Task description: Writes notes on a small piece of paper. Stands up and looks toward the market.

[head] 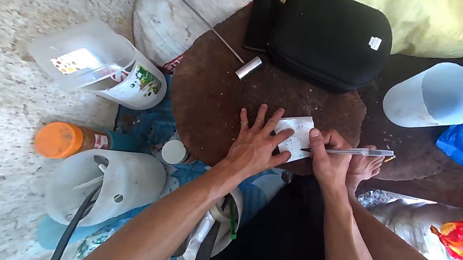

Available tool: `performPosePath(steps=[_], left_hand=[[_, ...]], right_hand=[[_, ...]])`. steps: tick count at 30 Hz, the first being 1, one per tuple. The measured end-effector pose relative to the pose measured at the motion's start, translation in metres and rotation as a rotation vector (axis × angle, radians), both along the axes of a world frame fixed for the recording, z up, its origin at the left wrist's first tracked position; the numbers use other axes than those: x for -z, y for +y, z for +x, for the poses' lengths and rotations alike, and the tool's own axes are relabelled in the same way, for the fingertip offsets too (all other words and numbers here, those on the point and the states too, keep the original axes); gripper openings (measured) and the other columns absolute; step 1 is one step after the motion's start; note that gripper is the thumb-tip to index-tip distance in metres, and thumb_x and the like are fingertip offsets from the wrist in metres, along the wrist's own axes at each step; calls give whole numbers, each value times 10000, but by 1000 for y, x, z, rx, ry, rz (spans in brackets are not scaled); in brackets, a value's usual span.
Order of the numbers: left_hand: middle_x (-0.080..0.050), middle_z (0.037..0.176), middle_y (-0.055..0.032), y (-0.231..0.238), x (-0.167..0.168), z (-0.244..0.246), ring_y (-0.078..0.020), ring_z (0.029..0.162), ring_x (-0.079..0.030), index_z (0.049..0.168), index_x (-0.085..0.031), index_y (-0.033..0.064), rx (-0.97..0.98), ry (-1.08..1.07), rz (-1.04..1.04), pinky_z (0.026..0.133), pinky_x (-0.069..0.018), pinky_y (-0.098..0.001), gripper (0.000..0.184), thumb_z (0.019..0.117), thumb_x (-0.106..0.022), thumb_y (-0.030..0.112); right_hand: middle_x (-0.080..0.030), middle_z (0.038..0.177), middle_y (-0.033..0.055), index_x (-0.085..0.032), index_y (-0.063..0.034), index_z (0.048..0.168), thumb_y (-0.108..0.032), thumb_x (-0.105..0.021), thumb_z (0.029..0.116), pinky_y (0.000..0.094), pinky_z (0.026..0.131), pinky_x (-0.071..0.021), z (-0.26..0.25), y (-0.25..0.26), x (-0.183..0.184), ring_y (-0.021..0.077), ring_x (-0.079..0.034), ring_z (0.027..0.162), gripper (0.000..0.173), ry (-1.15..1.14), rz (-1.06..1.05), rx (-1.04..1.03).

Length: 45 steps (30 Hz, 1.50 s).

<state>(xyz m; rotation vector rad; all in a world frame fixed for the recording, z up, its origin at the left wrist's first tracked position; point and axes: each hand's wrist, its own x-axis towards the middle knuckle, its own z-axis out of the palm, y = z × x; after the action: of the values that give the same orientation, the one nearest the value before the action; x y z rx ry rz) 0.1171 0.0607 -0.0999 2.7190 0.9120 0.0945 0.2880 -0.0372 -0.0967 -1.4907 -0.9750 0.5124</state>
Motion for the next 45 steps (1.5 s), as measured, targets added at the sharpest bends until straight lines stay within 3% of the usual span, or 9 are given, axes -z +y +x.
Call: performPosePath(steps=[36,45], left_hand=[[-297,1677,-47,1,4,0,-391,1561,-168,1409,-591,421,4,-25,-2,1154,-73,-774,509,970,-470,647],[-330,1663,-53,3,10,-2,-389,1561,-178,1414,-598,410,18,-78,26,1152,-90,-776,540,968,-443,673]], right_hand=[[-567,627,-58,-549,-153,713,-208,-662,975,206,474,-459,-1,1,1,36,-528,513,290,38,54,1],[-527,591,-38,-524,-125,687,-169,-672,963,216,473,-433,-1,1,4,46,-498,504,316,85,47,0]])
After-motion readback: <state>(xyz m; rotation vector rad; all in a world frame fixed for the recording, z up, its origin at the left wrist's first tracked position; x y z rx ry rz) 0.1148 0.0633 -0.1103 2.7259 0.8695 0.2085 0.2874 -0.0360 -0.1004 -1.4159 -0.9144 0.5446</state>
